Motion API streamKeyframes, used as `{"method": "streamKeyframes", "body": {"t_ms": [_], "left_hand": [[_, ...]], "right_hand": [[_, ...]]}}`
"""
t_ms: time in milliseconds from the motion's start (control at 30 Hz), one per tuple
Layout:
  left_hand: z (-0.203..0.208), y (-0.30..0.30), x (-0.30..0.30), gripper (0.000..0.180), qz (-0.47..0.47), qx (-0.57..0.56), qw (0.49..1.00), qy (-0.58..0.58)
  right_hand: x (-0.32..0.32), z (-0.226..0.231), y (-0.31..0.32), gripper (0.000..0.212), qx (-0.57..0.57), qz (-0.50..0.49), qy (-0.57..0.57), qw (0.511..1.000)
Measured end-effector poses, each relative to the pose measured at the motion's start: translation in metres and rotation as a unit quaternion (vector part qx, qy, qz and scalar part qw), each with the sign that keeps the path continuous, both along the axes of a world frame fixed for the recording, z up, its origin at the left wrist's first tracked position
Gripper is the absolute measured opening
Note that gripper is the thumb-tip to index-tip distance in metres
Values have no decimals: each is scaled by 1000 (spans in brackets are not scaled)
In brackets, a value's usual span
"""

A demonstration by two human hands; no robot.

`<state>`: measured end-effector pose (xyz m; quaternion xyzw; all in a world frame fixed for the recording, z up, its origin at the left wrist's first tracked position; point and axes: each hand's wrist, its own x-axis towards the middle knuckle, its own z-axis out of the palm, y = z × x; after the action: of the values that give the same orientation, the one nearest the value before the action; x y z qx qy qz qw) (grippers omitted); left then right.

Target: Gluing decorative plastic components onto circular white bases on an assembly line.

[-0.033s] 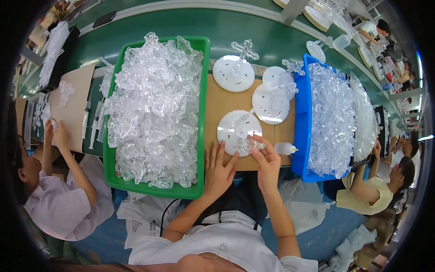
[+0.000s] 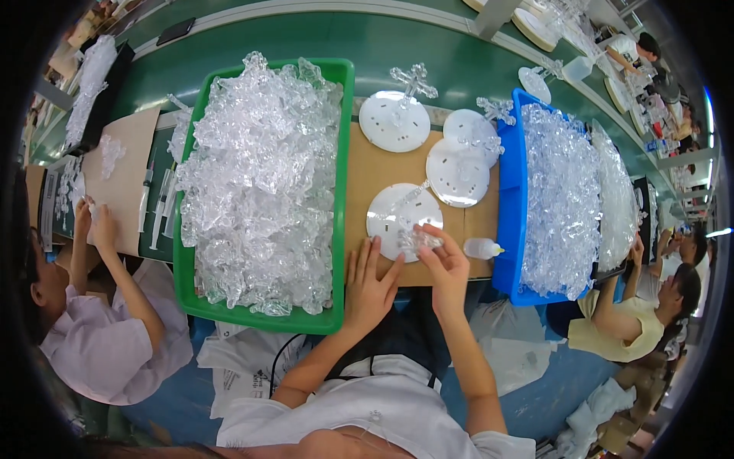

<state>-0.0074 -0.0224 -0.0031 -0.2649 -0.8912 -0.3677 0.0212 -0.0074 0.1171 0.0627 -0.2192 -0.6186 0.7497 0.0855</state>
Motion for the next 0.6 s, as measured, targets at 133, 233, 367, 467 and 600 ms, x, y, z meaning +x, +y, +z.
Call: {"method": "streamKeyframes", "body": {"t_ms": [133, 233, 367, 467, 600], "left_hand": [[-10, 1, 9, 43, 8, 4, 1000, -8], [-14, -1, 13, 41, 23, 16, 999, -21], [-13, 2, 12, 41, 23, 49, 999, -7], [-7, -1, 11, 44, 26, 56, 998, -7], [-6, -4, 8, 50, 20, 48, 999, -4]], "right_hand": [[-15, -14, -21, 34, 110, 28, 33, 993], [-22, -13, -35, 26, 334, 60, -16, 941], [-22, -10, -34, 27, 373, 69, -6, 925], [-23, -10, -38, 28, 441, 72, 5, 895], [-25, -10, -38, 29, 546, 109, 22, 831]]}}
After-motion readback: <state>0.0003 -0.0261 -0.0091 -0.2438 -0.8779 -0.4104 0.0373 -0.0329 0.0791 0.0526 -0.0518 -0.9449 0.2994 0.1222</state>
